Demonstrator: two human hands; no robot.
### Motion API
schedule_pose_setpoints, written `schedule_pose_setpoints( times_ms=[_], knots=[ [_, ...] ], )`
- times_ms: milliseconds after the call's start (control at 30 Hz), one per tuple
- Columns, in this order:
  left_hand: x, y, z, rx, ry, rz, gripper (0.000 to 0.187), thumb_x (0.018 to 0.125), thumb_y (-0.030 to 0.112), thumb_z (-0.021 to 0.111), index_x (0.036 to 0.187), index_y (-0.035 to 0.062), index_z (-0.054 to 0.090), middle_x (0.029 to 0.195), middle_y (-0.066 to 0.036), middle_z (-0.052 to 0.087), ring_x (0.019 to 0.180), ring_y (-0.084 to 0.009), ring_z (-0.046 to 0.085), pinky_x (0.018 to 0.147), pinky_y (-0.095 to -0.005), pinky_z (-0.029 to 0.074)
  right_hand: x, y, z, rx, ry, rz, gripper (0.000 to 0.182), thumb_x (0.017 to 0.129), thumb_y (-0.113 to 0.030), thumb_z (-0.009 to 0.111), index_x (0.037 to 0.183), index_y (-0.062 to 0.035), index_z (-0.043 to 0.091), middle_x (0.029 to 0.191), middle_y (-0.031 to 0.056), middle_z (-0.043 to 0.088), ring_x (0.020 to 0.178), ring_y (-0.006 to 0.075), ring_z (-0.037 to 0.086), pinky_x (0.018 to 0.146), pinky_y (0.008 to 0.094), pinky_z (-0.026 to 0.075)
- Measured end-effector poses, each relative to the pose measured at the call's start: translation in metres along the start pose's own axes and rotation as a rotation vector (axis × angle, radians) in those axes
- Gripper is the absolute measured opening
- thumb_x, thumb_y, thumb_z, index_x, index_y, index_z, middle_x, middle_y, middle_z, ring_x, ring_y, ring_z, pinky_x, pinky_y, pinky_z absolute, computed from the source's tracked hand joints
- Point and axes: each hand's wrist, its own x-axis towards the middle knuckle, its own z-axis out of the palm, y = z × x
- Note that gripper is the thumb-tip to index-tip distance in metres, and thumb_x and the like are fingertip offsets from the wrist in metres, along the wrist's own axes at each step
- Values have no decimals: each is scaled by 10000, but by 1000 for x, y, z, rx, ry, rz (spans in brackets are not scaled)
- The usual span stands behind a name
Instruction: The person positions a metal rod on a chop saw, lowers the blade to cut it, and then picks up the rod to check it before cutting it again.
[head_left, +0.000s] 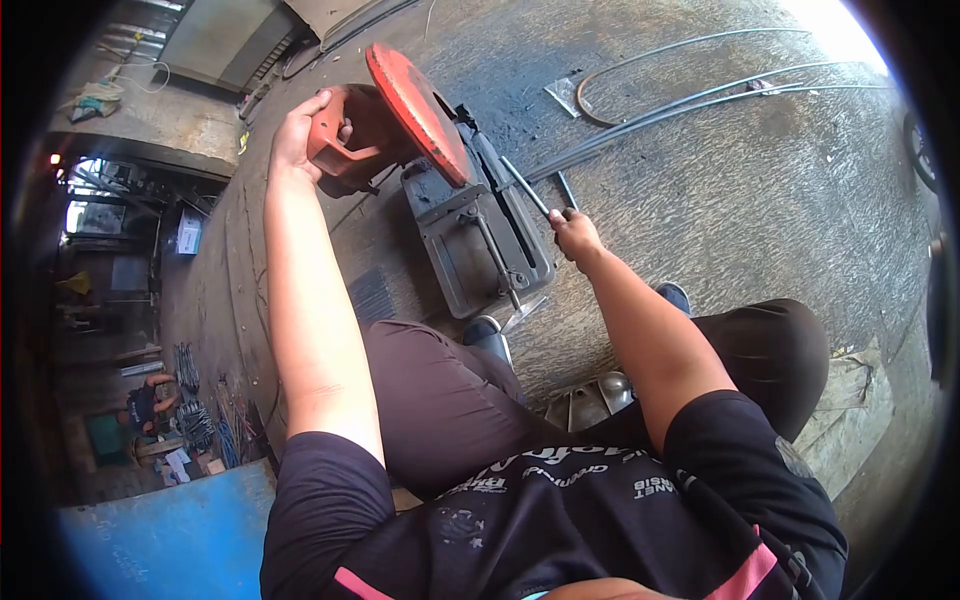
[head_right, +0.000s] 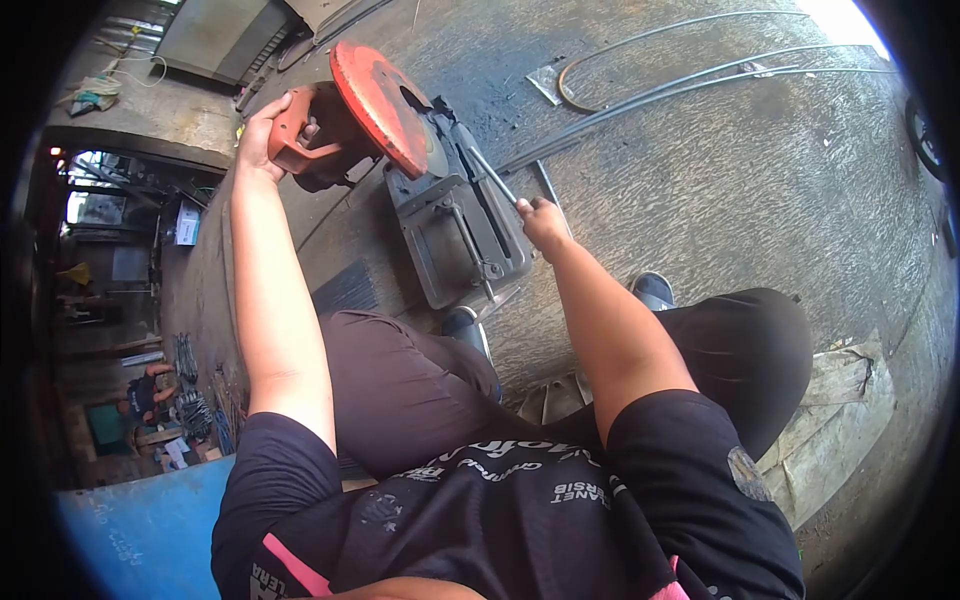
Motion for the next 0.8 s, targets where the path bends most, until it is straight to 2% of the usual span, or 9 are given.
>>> schedule_pose_setpoints(
  times_ms=[33,100,167,267,500,600,667,800],
  knots=[
    [-2,1,2,-29,-4,0,240,909,225,606,1056,37,586,945,-80,607,753,-180,588,639,-295,538,-6,-5,1,160,-114,30,318,981,-368,514,1010,-56,569,592,6,457,441,104,391,387,282,312],
    [-1,1,1,-28,-1,-3,244,909,225,606,1060,35,586,953,-81,607,751,-180,588,641,-297,539,-6,0,3,227,-158,11,276,991,-331,502,988,-60,556,571,-6,421,427,97,353,383,269,280],
    [-2,1,2,-29,3,-9,248,909,224,606,1065,32,586,960,-82,608,749,-180,587,643,-299,540,-7,4,2,368,-278,-5,311,980,-349,515,962,-45,575,614,5,464,478,115,400,427,295,343],
    [-2,1,3,-17,15,14,257,908,222,607,1073,25,586,972,-90,606,738,-182,584,642,-298,538,-10,6,0,537,-380,67,295,992,-331,493,939,-55,582,616,-5,451,482,112,387,438,272,341],
    [5,1,-5,24,-16,13,296,898,224,620,1089,6,564,961,-103,597,729,-187,587,630,-294,537,-12,2,6,512,-353,156,310,991,-319,499,887,-41,590,653,7,490,507,113,421,453,261,348],
    [1,1,-4,34,-9,19,295,895,221,624,1084,4,562,958,-102,595,717,-189,585,623,-295,537,-6,7,7,494,-388,142,304,988,-306,505,872,-40,595,661,10,504,515,116,429,463,271,359],
    [0,0,-1,27,-14,25,289,894,218,625,1079,5,564,958,-102,594,705,-190,584,618,-295,537,-4,8,9,383,-362,109,296,985,-329,515,838,-82,588,671,-4,527,535,108,450,498,264,389],
    [2,-2,0,7,-2,20,344,904,241,595,1131,-13,552,947,-106,601,667,-187,594,602,-276,542,-1,6,7,306,-360,48,315,991,-332,501,858,-63,599,658,-1,517,538,106,450,503,268,381]
  ],
)
